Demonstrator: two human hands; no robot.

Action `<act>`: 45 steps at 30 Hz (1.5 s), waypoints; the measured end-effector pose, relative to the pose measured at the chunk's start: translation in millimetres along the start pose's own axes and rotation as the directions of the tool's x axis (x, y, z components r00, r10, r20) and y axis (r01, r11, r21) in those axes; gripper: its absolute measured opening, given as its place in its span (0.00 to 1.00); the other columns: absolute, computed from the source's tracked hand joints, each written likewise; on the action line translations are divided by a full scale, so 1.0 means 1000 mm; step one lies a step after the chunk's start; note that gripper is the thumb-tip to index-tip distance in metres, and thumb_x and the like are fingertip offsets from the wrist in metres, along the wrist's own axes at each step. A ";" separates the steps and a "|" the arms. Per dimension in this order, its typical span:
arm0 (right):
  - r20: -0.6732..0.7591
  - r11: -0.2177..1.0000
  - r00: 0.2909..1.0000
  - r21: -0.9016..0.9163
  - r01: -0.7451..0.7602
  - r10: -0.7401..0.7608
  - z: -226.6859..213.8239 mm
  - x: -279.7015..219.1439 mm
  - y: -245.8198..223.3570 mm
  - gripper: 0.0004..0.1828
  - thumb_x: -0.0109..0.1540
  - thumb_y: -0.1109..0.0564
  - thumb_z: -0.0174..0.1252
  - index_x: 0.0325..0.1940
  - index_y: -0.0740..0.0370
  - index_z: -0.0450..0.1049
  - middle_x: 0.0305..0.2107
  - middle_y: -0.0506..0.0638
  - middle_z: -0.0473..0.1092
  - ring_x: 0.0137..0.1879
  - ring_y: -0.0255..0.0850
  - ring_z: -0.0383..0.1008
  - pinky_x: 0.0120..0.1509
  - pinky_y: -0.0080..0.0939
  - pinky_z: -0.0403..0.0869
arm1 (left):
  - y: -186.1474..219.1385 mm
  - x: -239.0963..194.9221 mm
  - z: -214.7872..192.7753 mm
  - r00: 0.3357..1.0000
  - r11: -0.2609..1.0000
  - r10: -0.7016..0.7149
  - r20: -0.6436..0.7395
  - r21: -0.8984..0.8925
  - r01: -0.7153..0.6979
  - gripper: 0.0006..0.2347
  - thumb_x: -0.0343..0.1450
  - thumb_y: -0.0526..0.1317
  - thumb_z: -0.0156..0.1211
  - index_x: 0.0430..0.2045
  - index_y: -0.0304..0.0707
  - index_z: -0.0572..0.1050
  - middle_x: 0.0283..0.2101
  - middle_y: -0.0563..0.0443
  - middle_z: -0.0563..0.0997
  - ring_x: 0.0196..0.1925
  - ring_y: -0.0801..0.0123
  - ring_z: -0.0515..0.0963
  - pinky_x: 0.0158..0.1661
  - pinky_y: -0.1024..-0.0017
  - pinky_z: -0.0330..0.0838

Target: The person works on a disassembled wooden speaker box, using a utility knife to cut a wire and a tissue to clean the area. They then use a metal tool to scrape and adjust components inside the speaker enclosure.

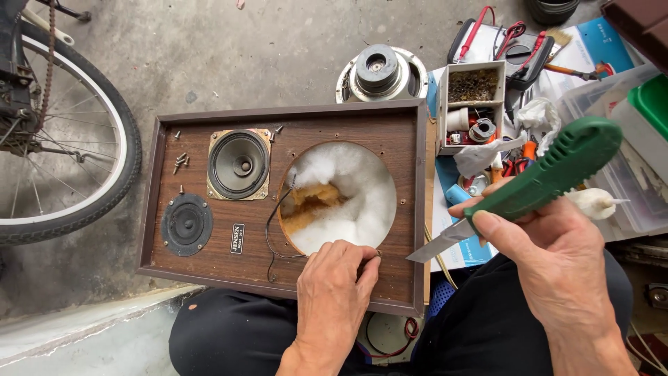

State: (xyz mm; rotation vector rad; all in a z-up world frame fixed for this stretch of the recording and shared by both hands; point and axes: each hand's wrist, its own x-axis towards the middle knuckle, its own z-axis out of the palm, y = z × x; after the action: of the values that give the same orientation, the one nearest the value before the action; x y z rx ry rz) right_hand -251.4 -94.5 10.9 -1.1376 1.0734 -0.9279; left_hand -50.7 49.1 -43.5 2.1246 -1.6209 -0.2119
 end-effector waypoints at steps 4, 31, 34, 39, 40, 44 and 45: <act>0.013 0.999 1.000 -0.046 -0.019 0.020 -0.001 -0.002 -0.005 0.12 0.66 0.66 0.62 0.54 0.74 0.77 0.44 0.66 0.84 0.50 0.51 0.85 0.47 0.44 0.74 | 0.006 -0.001 0.010 0.998 0.996 -0.055 -0.027 0.076 0.056 0.05 0.72 0.40 0.75 0.31 0.49 0.82 0.30 0.59 0.80 0.30 0.62 0.77 0.34 0.62 0.74; 0.018 0.998 0.998 0.024 -0.066 0.066 -0.005 -0.001 0.000 0.19 0.64 0.67 0.64 0.59 0.65 0.75 0.45 0.53 0.79 0.52 0.55 0.91 0.64 0.49 0.84 | 0.024 0.009 -0.033 0.739 0.535 -0.603 0.301 -0.534 0.654 0.01 0.69 0.36 0.75 0.28 0.42 0.91 0.30 0.61 0.88 0.31 0.80 0.78 0.40 0.80 0.78; 0.026 0.997 0.997 -0.008 -0.079 0.079 -0.009 0.001 0.005 0.18 0.64 0.65 0.65 0.59 0.64 0.76 0.45 0.55 0.80 0.54 0.53 0.91 0.60 0.50 0.82 | 0.020 0.000 -0.033 0.679 0.367 -0.624 0.388 -0.621 0.692 0.03 0.70 0.36 0.78 0.31 0.35 0.91 0.29 0.56 0.88 0.30 0.78 0.79 0.38 0.80 0.77; 0.148 0.973 0.986 0.202 -0.112 0.083 -0.021 0.002 0.009 0.15 0.63 0.61 0.62 0.52 0.74 0.76 0.44 0.60 0.75 0.36 0.60 0.80 0.47 0.59 0.78 | 0.022 -0.011 -0.033 0.742 0.158 -0.537 0.401 -0.816 0.556 0.05 0.69 0.33 0.77 0.32 0.28 0.89 0.33 0.48 0.89 0.37 0.70 0.84 0.44 0.73 0.80; 0.149 0.974 0.986 0.199 -0.106 0.076 -0.021 -0.002 0.016 0.15 0.63 0.61 0.62 0.52 0.74 0.76 0.44 0.60 0.75 0.36 0.60 0.80 0.47 0.59 0.78 | 0.021 -0.014 -0.030 0.745 0.156 -0.536 0.397 -0.821 0.550 0.05 0.69 0.33 0.77 0.32 0.28 0.89 0.33 0.48 0.89 0.37 0.70 0.84 0.44 0.73 0.80; 0.342 0.896 0.924 0.335 -0.291 0.172 -0.004 -0.027 0.028 0.13 0.56 0.68 0.65 0.44 0.68 0.75 0.43 0.71 0.83 0.35 0.57 0.82 0.45 0.54 0.79 | 0.034 -0.020 -0.028 0.855 0.232 -0.437 0.277 -0.884 0.405 0.02 0.69 0.30 0.76 0.30 0.30 0.87 0.32 0.51 0.88 0.35 0.74 0.83 0.43 0.76 0.78; 0.366 0.880 0.916 0.366 -0.304 0.164 0.005 -0.037 0.030 0.13 0.56 0.72 0.65 0.40 0.65 0.71 0.39 0.70 0.81 0.27 0.53 0.77 0.34 0.49 0.75 | 0.040 -0.022 -0.031 0.899 0.317 -0.388 0.203 -0.886 0.337 0.02 0.68 0.30 0.76 0.28 0.34 0.86 0.34 0.51 0.90 0.37 0.74 0.86 0.44 0.77 0.81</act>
State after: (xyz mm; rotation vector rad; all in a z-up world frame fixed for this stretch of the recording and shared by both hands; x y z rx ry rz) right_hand -254.1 -52.3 -11.6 -0.7467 0.6797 -0.6976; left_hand -80.2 69.6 -1.0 1.4759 -0.5987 -0.9582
